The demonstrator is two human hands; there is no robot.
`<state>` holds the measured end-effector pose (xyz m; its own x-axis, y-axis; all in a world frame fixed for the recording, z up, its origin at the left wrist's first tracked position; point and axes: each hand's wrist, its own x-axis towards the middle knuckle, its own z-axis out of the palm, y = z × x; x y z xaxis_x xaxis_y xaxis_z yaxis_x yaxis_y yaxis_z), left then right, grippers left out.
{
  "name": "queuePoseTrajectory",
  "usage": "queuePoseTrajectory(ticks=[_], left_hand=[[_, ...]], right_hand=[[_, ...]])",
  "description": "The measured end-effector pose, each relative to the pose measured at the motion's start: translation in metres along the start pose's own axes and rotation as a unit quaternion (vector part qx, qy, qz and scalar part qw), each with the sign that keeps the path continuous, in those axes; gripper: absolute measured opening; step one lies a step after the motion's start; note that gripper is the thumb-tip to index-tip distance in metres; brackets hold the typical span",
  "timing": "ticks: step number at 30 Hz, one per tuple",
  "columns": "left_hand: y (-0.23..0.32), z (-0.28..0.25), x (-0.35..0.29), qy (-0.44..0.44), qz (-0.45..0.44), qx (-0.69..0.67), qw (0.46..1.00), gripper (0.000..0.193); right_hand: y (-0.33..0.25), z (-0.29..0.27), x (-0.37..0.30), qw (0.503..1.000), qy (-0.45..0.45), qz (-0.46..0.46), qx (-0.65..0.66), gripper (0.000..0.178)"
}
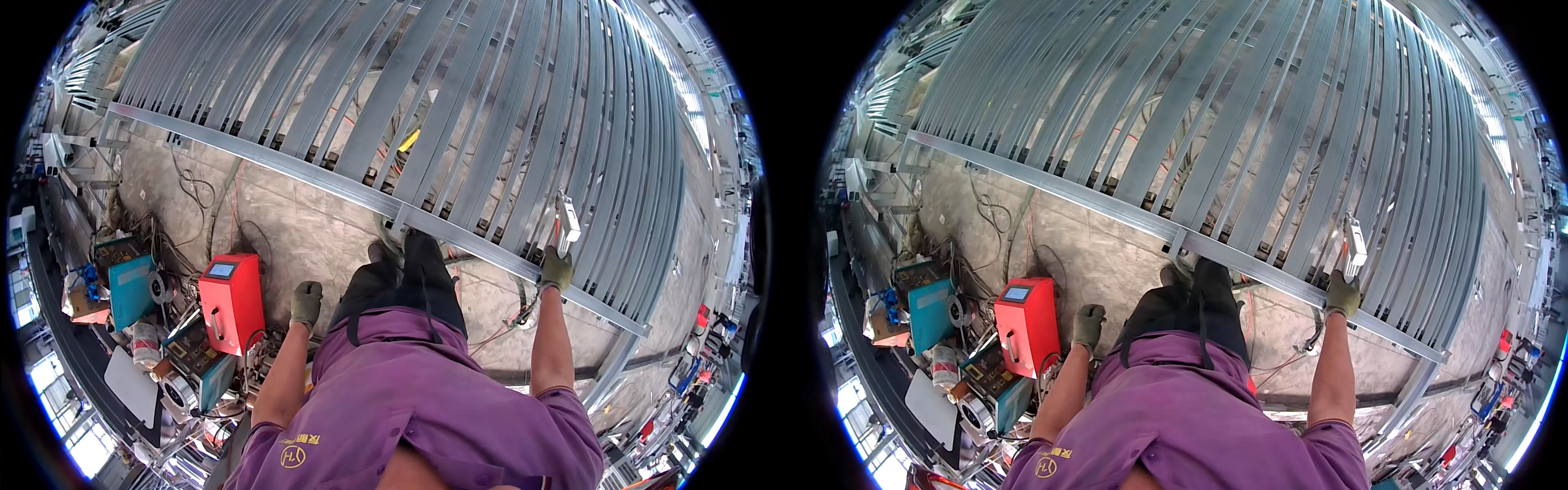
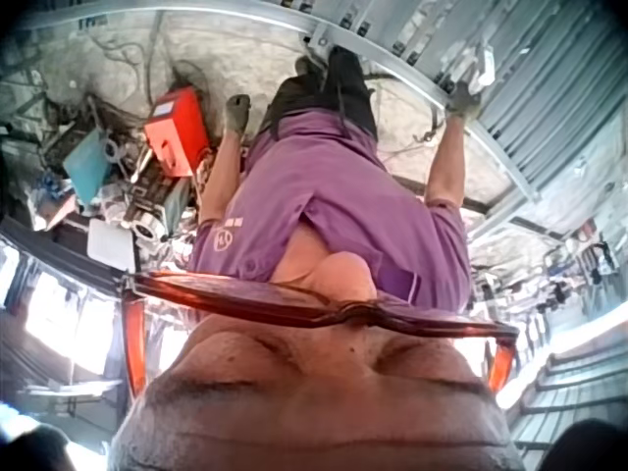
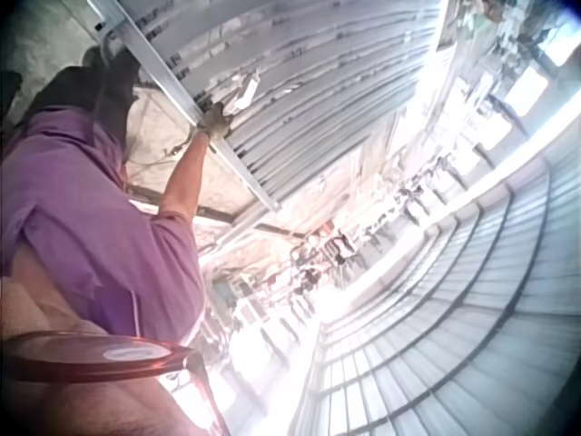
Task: The person uses a handheld welding tool to join metal bars on a large metal frame structure. They move along the frame, applying welds at various intersection points to secure the components together.
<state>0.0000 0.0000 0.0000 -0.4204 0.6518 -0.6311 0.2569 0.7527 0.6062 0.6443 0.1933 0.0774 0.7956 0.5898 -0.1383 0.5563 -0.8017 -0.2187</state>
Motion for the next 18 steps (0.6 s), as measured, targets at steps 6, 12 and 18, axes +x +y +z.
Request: queuePoseTrajectory(ticks=[6,12,18], left_hand=[[-0.076,-0.006,0.014,-0.022,-0.057,-0.034,0.998,0.032],[-0.079,-0.025,0.012,-0.066,-0.113,-0.05,0.99,0.029],[-0.083,-0.017,0.005,-0.065,-0.151,-0.106,0.981,0.028]], right_hand=[[-0.006,0.002,0.0,1.0,0.02,-0.013,0.002,0.058],[0.01,0.009,0.004,0.999,0.038,-0.029,-0.001,0.072],[0.006,0.011,0.003,1.0,0.005,-0.015,-0.009,0.084]])
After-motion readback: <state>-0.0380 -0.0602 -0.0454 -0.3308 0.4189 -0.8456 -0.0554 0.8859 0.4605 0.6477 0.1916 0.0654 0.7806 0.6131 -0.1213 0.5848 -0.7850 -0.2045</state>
